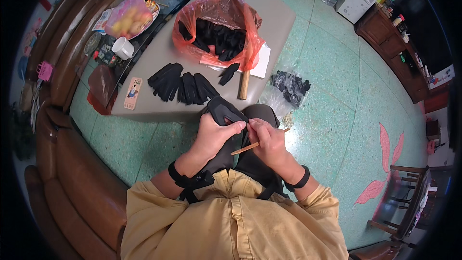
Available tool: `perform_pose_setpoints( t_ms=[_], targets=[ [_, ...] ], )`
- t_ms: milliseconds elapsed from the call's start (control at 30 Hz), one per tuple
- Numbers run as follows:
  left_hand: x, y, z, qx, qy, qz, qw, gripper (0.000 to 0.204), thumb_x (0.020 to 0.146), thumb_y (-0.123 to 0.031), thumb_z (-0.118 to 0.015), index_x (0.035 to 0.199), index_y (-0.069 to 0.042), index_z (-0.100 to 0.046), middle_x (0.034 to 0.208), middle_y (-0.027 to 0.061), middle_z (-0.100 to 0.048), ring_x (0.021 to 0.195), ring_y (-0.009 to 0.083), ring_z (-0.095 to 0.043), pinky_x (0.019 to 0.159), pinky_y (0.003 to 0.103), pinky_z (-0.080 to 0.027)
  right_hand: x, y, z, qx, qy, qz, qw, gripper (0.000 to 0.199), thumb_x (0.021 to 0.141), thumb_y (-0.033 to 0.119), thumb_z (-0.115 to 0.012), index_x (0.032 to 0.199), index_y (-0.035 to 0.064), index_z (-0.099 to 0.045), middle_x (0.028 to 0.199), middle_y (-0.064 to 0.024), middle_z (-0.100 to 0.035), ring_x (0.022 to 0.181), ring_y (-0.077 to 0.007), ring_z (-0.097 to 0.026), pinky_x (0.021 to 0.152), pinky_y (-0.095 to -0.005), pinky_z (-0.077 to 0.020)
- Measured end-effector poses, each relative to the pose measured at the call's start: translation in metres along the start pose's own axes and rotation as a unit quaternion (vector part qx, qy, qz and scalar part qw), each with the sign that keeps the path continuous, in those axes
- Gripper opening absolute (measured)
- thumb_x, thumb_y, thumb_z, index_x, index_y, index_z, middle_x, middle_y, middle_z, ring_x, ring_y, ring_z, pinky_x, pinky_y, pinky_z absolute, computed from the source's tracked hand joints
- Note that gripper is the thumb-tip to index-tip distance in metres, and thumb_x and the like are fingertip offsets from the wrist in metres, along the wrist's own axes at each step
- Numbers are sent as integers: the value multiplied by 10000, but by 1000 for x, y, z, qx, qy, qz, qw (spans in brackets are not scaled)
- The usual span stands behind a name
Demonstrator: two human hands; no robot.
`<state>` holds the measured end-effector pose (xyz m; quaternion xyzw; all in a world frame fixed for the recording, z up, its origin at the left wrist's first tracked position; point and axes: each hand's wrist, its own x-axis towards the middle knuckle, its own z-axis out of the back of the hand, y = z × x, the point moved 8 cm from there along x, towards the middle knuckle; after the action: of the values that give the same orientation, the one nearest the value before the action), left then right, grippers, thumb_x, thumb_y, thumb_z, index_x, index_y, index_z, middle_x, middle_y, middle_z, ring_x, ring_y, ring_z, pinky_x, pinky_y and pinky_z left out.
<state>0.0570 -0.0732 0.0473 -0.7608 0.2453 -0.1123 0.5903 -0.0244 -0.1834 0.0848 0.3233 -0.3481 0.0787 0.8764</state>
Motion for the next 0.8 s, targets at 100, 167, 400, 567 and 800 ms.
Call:
perform_pose_setpoints(
  t_ms=[100, 167, 400, 567, 800],
  targets=[
    [2, -2, -1, 58, 18, -19, 998, 72, 739, 16, -675, 743, 0, -605, 689, 11, -596, 615, 69, -546, 544, 218, -434, 3, 2, -2, 8, 42, 6, 999, 215, 707, -37, -654, 900, 11, -571, 782, -132, -628, 640, -286, -632, 531, -335, -510],
    [4, -8, 5, 147, -11, -68, 987, 88, 740, -6, -684, 735, -7, -596, 672, 7, -588, 598, 63, -543, 532, 215, -429, 7, -10, 2, 107, 39, -99, 988, 180, 717, -30, -645, 879, 9, -576, 733, -121, -608, 570, -239, -613, 505, -306, -486],
    [1, 2, 2, 15, -11, 19, 1000, 114, 728, -39, -702, 740, -12, -592, 640, -14, -575, 572, 40, -492, 519, 221, -407, -16, -50, -21, 363, 56, -380, 849, 95, 848, 80, -603, 865, -13, -599, 685, 20, -560, 634, -18, -482, 563, -183, -397],
    [0, -10, 7, 181, -52, -29, 982, 147, 723, -67, -713, 741, -3, -582, 623, -7, -564, 577, 39, -471, 512, 243, -408, -7, -35, -11, 231, 86, -285, 926, 121, 790, 61, -661, 858, -16, -597, 668, -29, -592, 568, -54, -528, 508, -223, -416],
    [-3, -6, 12, 216, -47, -48, 974, 194, 705, -98, -725, 729, 5, -563, 593, 28, -540, 553, 70, -463, 512, 268, -413, 5, -9, -8, 94, 70, -128, 985, 154, 754, 51, -678, 849, 10, -563, 628, -106, -565, 503, -226, -545, 451, -301, -423]
  ],
)
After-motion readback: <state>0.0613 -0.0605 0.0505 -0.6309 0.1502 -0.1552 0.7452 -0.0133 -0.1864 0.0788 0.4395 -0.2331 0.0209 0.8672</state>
